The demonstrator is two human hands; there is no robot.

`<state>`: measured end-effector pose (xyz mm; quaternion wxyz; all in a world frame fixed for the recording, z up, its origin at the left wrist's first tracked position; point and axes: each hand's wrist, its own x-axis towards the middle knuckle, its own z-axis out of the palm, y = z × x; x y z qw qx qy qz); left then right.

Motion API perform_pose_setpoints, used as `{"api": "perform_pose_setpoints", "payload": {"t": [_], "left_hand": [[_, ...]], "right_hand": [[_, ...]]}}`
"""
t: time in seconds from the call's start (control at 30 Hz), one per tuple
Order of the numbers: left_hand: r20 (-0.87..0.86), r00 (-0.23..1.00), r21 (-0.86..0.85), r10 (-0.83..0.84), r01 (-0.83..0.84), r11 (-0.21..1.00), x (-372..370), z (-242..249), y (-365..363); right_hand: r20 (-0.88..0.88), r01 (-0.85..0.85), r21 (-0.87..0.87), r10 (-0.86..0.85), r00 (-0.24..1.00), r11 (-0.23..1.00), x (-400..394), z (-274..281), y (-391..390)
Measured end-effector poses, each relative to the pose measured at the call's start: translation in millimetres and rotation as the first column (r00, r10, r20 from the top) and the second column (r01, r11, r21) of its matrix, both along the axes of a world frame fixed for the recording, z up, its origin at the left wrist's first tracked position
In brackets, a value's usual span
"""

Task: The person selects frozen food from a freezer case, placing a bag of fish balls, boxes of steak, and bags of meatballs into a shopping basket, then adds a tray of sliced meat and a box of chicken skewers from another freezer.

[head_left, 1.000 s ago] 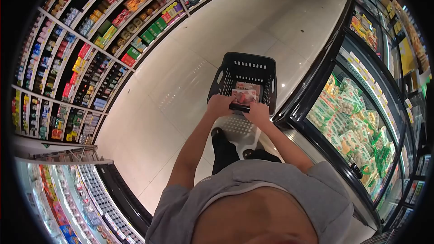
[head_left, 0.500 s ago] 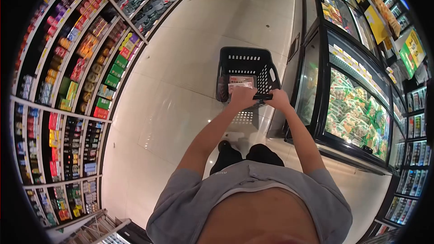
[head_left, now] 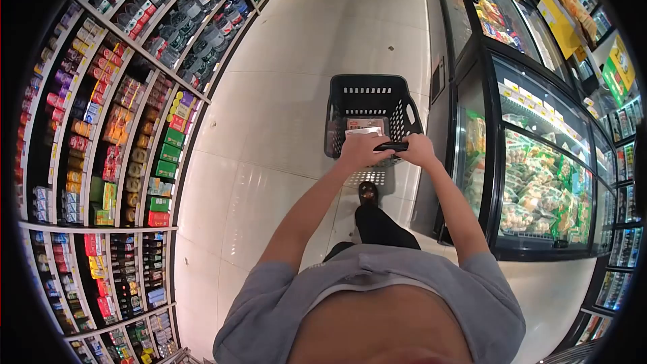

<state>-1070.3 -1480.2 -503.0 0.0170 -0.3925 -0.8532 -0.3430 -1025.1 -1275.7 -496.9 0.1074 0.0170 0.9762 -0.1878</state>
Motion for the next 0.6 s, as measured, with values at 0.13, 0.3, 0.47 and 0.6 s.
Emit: {"api": "perform_pose_setpoints", "payload": {"t": [0.13, 0.3, 0.47, 0.6], "left_hand": [[0.039, 0.999, -0.192, -0.020, 0.027, 0.981, -58, 5, 25], [0.062, 0.998, -0.261, -0.026, 0.041, 0.964, -140, -6, 38], [0.075, 0.996, -0.258, -0.044, 0.062, 0.964, -216, -16, 65], [0.040, 0.997, -0.281, -0.070, 0.078, 0.957, -279, -24, 98]], "right_hand": [[0.021, 0.044, -0.040, -0.044, 0.999, 0.998, -48, -2, 20], [0.019, 0.017, -0.027, -0.017, 1.000, 0.999, -125, -11, 34], [-0.040, 0.079, -0.024, -0.080, 0.996, 0.997, -197, -39, 58], [0.008, 0.127, 0.000, -0.127, 0.992, 0.992, -257, -36, 87]]}}
